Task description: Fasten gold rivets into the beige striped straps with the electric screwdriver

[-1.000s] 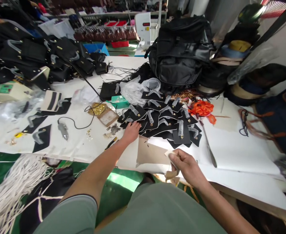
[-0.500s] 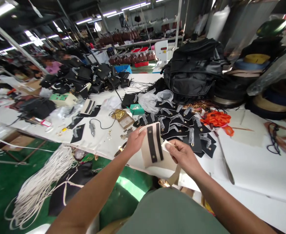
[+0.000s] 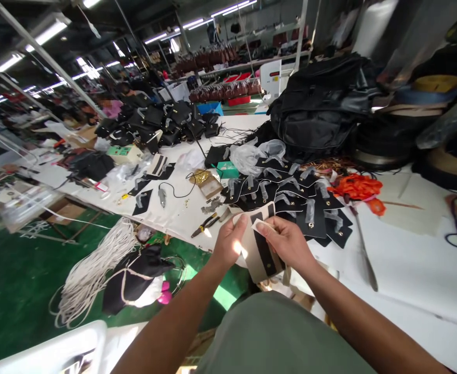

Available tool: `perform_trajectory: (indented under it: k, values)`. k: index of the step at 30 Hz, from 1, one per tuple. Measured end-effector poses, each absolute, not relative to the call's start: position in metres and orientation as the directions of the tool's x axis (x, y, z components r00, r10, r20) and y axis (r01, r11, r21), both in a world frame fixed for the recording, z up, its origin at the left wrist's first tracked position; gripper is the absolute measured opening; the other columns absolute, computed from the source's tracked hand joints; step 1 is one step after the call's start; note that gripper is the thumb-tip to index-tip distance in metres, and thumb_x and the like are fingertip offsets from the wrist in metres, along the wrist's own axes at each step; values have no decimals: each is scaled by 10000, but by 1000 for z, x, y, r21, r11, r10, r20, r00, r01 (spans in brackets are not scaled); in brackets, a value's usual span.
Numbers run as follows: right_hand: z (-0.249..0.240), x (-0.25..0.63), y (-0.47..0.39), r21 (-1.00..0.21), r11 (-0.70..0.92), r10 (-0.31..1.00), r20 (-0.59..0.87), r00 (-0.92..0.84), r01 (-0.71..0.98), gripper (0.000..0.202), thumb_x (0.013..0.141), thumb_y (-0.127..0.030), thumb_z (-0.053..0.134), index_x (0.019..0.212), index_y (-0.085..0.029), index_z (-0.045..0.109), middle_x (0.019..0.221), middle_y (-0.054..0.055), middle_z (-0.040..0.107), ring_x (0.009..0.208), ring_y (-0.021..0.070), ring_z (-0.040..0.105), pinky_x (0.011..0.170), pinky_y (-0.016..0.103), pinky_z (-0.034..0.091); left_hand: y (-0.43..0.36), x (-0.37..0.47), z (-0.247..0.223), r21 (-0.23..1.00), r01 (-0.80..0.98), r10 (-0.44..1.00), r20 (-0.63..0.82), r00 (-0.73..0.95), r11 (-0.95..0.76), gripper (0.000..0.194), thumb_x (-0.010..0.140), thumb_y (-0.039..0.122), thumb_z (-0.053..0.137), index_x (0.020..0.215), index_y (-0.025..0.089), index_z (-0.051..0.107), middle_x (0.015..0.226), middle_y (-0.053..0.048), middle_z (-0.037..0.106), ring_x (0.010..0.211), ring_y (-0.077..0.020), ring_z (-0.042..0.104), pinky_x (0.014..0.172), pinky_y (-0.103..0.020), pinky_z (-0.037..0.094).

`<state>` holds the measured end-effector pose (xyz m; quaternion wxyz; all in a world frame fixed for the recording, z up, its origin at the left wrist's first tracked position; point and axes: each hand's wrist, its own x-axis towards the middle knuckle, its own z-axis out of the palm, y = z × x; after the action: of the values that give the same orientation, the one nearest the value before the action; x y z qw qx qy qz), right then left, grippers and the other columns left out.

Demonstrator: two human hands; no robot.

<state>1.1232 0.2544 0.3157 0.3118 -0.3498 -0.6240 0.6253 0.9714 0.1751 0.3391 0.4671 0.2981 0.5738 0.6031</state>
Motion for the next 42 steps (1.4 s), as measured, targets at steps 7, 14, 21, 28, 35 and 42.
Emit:
perform_trajectory:
  k: [7, 14, 21, 28, 35, 42]
  values:
    - [318, 1140, 254, -999, -13, 868, -27, -496, 33, 449, 889, -621, 681, 734, -204, 624, 679, 0, 607, 608, 145, 487, 554, 266, 369, 181, 996, 347, 971, -224, 918, -159, -365, 79, 569, 848, 629, 741, 1175, 164, 737, 957, -103, 797, 820, -250, 749, 707, -325, 573]
    - [327, 1158, 252, -993, 6, 858, -55, -511, 116, 468, 903, -639, 651, 716, -214, 595, 588, -29, 560, 532, 133, 451, 520, 272, 323, 190, 1015, 332, 987, -156, 886, -108, -451, 41, 409, 677, 411, 931, 970, 147, 820, 994, -102, 816, 905, -284, 760, 843, -382, 595]
    - [335, 1173, 251, -956, 244, 796, 101, -597, 164, 456, 1017, -557, 513, 702, -232, 457, 653, -28, 508, 627, 148, 477, 592, 280, 336, 191, 1029, 328, 964, -267, 867, -147, -477, 16, 409, 669, 402, 932, 956, 141, 803, 949, -101, 815, 881, -281, 770, 847, -400, 604]
    - [346, 1197, 229, -895, 429, 644, 205, -737, 126, 406, 1040, -486, 500, 724, -235, 547, 692, -7, 562, 641, 163, 500, 623, 291, 341, 217, 1027, 301, 959, -283, 774, -177, -608, -3, 429, 602, 373, 955, 921, 135, 795, 959, -114, 819, 873, -282, 778, 860, -416, 616]
    - [333, 1207, 229, -952, 285, 800, 170, -576, 115, 339, 1018, -462, 569, 782, -240, 669, 1025, 62, 680, 987, 224, 632, 844, 332, 465, 217, 992, 298, 923, -386, 737, -249, -629, -17, 502, 561, 324, 973, 973, 117, 775, 940, -110, 821, 788, -260, 776, 778, -406, 637]
    - [293, 1208, 248, -981, -143, 783, -195, -591, 135, 427, 918, -609, 639, 755, -219, 584, 738, -13, 578, 663, 165, 520, 619, 290, 408, 210, 1016, 295, 890, -456, 797, -282, -534, 9, 505, 675, 411, 923, 1052, 124, 746, 944, -119, 813, 840, -296, 784, 804, -431, 631]
